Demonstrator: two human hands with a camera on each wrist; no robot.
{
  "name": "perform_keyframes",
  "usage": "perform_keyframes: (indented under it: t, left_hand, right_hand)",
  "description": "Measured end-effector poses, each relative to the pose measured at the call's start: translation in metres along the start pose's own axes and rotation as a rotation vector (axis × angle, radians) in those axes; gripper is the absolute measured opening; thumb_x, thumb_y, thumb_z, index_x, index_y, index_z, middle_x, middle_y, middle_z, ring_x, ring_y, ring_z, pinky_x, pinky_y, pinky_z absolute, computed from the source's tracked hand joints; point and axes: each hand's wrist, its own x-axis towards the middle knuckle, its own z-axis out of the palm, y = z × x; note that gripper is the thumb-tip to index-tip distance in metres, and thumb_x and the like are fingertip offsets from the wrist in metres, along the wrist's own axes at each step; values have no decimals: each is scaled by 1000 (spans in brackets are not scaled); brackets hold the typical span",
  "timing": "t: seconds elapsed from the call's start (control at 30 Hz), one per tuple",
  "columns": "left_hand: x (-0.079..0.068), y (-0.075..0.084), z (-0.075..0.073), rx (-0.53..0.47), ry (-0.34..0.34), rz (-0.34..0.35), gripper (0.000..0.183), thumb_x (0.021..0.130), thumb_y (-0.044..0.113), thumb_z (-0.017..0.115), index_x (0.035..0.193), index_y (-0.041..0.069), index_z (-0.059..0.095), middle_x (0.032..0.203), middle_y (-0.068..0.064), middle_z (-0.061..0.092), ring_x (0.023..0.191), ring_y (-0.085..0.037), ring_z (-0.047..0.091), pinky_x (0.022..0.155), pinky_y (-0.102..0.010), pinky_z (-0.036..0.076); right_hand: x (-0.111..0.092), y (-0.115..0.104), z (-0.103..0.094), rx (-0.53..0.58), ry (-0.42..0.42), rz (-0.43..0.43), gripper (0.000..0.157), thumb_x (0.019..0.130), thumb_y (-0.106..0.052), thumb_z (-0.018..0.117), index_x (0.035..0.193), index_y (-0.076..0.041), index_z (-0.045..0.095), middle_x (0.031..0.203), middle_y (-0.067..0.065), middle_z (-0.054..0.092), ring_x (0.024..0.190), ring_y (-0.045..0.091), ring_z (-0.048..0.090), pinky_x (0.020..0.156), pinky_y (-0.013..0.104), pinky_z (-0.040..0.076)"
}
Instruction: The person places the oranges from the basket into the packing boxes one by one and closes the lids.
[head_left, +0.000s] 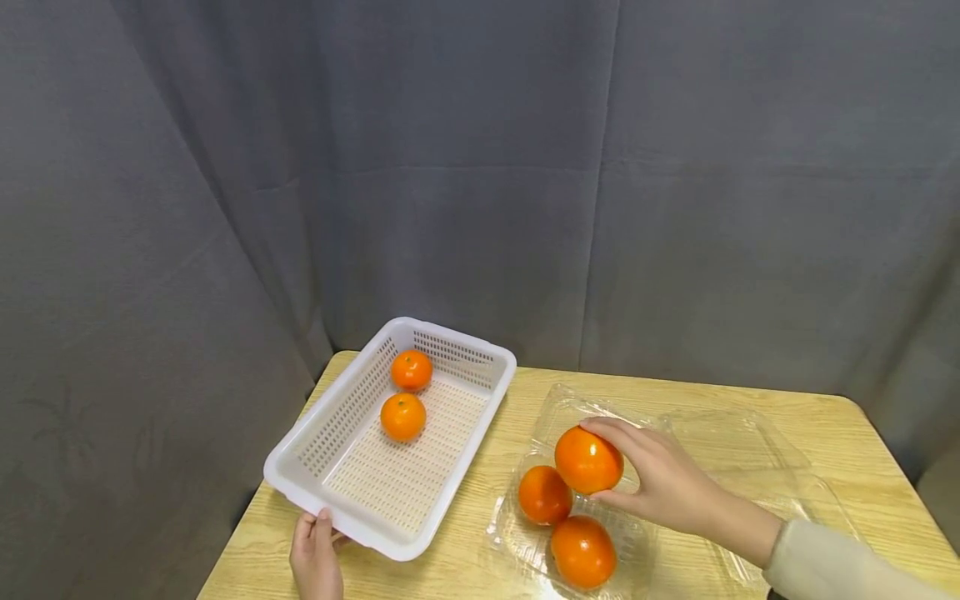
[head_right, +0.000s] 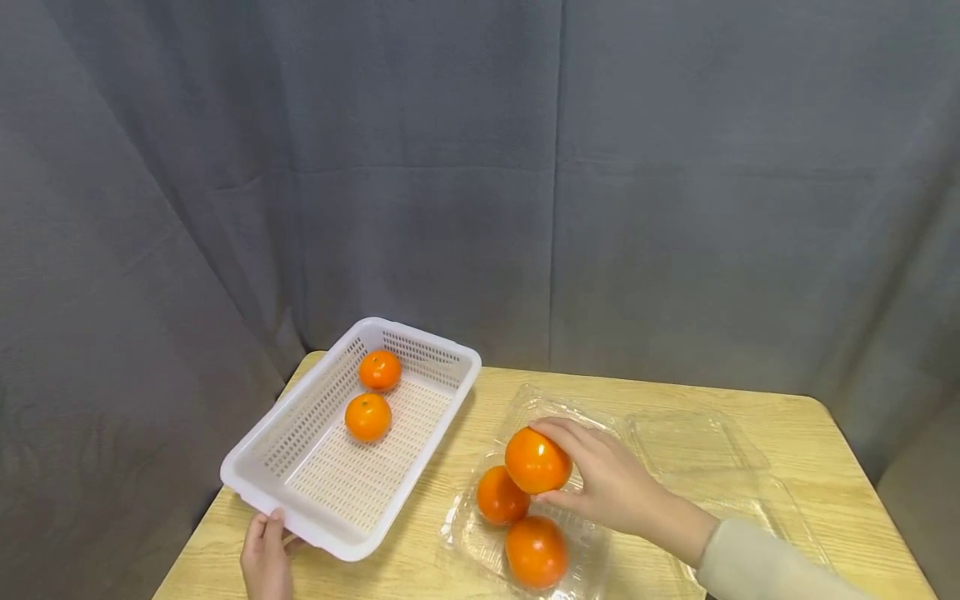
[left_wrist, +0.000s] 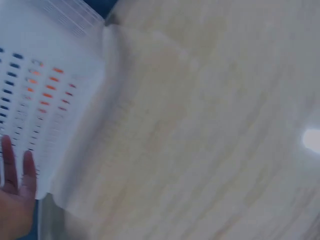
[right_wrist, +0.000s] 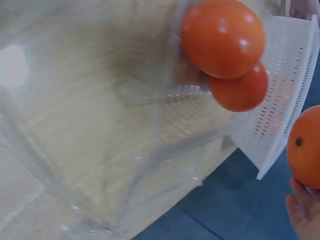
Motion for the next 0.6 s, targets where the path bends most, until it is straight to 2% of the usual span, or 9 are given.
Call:
perform_keyframes:
  t: [0.13, 0.27, 0.37, 0.6]
  left_hand:
    - [1, 10, 3, 109, -1, -75, 19, 105, 11, 41, 114, -4, 48, 87, 9, 63, 74, -3, 58, 63, -20, 52]
    - [1, 21, 4, 216, -27, -127, 33, 105, 14, 35, 126, -12, 37, 104, -11, 62, 76, -2, 56, 64, -23, 51]
    - [1, 27, 5, 288, -48, -147, 40, 105, 16, 33, 132, -14, 31, 117, -25, 54, 78, -2, 54, 64, -23, 50]
    - [2, 34, 5, 398, -85, -187, 53, 104, 23, 46, 138, -12, 25, 122, -20, 41, 82, -6, 48, 65, -23, 46]
  right_hand:
    - [-16, 3, 4, 0, 8, 12, 85, 68, -41, 91, 140, -20, 52, 137, -1, 56, 113, 26, 62, 88, 52, 54]
    - [-33, 7, 10, -11, 14, 24, 85, 66, -42, 91, 139, -19, 53, 136, -2, 57, 112, 23, 62, 85, 47, 56]
    - [-44, 9, 14, -29, 7, 37, 84, 66, -45, 90, 138, -20, 54, 136, -3, 57, 111, 22, 63, 84, 46, 56]
    - [-66, 15, 21, -45, -8, 84, 84, 65, -44, 91, 137, -17, 55, 134, 0, 58, 108, 24, 64, 81, 49, 56]
